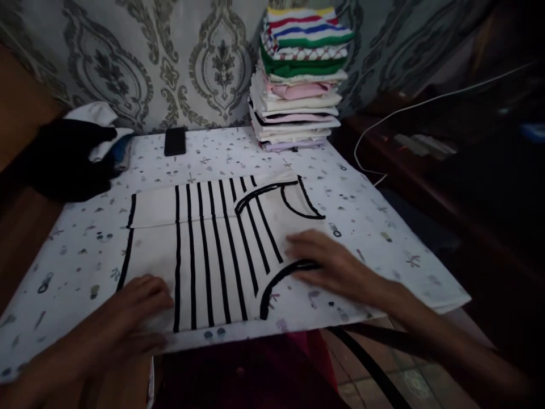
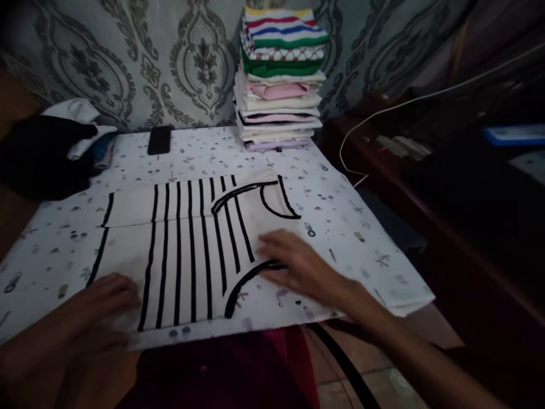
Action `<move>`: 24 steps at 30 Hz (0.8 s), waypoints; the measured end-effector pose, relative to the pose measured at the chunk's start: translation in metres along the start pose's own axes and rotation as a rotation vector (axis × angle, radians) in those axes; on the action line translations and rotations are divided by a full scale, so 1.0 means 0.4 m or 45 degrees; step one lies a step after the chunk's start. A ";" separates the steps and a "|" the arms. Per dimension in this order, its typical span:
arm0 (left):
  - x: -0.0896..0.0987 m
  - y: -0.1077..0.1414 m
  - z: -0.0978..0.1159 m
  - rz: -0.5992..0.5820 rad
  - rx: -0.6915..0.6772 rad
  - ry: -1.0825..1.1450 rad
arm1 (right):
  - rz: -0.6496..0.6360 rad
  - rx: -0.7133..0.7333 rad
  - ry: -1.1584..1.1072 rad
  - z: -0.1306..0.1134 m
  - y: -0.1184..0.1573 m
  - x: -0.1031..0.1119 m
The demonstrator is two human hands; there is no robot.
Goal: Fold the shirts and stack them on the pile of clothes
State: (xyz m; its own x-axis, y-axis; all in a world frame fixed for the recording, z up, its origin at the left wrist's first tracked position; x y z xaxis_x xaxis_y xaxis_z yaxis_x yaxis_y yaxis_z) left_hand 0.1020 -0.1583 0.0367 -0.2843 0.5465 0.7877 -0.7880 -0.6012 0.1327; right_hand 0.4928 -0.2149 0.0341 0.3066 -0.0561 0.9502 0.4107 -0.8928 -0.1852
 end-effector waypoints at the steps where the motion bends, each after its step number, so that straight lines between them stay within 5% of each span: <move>1: -0.017 0.009 0.010 0.004 -0.036 -0.009 | -0.020 0.121 0.031 -0.050 0.012 -0.009; 4: -0.052 0.017 0.017 -0.002 -0.118 -0.095 | -0.026 0.344 0.127 -0.154 0.012 -0.038; 7: -0.062 0.019 0.011 0.016 -0.100 -0.258 | -0.003 0.409 0.213 -0.192 -0.011 -0.064; 12: -0.035 0.021 0.019 0.053 -0.075 -0.287 | 0.047 0.407 0.243 -0.187 -0.038 -0.088; 17: -0.001 0.017 0.055 -0.053 -0.045 -0.245 | -0.172 0.309 0.002 -0.172 -0.073 -0.079; 20: -0.023 0.012 0.082 -0.113 -0.040 -0.286 | -0.227 0.396 -0.002 -0.183 -0.083 -0.077; 24: -0.063 0.018 0.104 -0.150 -0.020 -0.322 | -0.085 0.430 -0.042 -0.190 -0.078 -0.083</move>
State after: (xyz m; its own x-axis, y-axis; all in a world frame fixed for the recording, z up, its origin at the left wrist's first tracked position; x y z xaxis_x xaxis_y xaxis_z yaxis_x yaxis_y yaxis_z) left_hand 0.1263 -0.2006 0.0426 -0.0465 0.4476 0.8930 -0.8163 -0.5323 0.2243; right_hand 0.4047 -0.2190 0.0272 0.2950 0.0171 0.9553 0.6904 -0.6951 -0.2007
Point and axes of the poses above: each hand's wrist, its own y-axis away from the middle knuckle, its own x-axis out of the back of the hand, z = x × y, the point moved 4 cm from there along -y, towards the middle knuckle, and after that the axes turned 13 degrees about y, right-handed, at the moved point
